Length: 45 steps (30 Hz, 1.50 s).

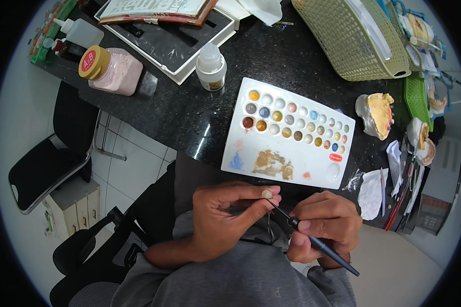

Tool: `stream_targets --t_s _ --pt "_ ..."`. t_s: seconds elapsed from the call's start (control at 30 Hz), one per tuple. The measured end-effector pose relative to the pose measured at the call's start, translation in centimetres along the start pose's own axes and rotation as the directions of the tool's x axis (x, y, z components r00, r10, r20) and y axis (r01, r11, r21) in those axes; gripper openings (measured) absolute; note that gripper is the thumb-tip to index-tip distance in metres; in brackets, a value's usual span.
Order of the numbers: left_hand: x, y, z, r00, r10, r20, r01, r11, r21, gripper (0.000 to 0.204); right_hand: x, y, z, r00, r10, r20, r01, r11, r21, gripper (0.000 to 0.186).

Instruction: The person applies stain to a dental crown using a brush, picks up the crown with forceps, and places it into a furnace.

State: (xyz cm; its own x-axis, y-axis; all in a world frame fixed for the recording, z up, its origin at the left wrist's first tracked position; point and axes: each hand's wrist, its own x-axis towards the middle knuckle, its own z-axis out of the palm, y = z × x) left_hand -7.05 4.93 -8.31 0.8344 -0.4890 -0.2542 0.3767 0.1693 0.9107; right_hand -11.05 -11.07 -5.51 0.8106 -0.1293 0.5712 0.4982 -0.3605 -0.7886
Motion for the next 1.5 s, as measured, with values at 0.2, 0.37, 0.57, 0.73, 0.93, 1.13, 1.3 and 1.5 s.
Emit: stream_targets --t_s 0.2,0.37,0.57,0.73,0.93,1.13,1.3,1.5 --pt "-0.01 0.26 0.18 1.0 -0.023 -0.015 0.023 1.0 -0.008 0.016 0.03 -0.11 -0.12 1.0 0.006 -0.004 -0.006 1.0 -0.027 0.02" --pt "0.02 0.36 0.17 1.0 -0.025 -0.008 0.025 1.0 -0.008 0.014 0.02 -0.24 -0.26 1.0 0.017 -0.001 -0.017 0.999 -0.028 0.021" --pt "-0.03 0.35 0.04 1.0 -0.014 0.014 0.014 1.0 -0.007 0.013 -0.03 -0.32 -0.46 1.0 0.02 0.012 -0.02 0.999 -0.048 0.022" --pt "-0.15 0.25 0.08 1.0 -0.005 0.011 0.006 0.999 -0.047 0.012 0.11 -0.29 -0.52 0.999 0.022 0.027 -0.021 0.999 -0.047 0.022" --pt "-0.23 0.04 0.09 1.0 0.005 0.009 -0.005 0.998 -0.066 0.015 0.28 -0.31 -0.6 0.998 0.035 0.055 -0.032 0.998 -0.057 0.021" --pt "-0.24 0.11 0.15 1.0 0.007 0.004 -0.007 0.998 -0.057 0.017 0.21 -0.29 -0.67 0.999 0.032 0.037 -0.029 0.997 -0.067 0.021" --pt "-0.25 0.27 0.12 1.0 -0.003 0.01 0.003 0.998 -0.06 0.016 0.17 -0.43 -0.71 0.999 0.046 0.025 -0.043 0.996 -0.079 0.023" --pt "-0.22 0.3 0.27 1.0 -0.002 -0.004 0.002 0.999 -0.047 0.014 -0.02 -0.35 -0.84 0.998 0.046 0.031 -0.043 0.996 -0.077 0.024"
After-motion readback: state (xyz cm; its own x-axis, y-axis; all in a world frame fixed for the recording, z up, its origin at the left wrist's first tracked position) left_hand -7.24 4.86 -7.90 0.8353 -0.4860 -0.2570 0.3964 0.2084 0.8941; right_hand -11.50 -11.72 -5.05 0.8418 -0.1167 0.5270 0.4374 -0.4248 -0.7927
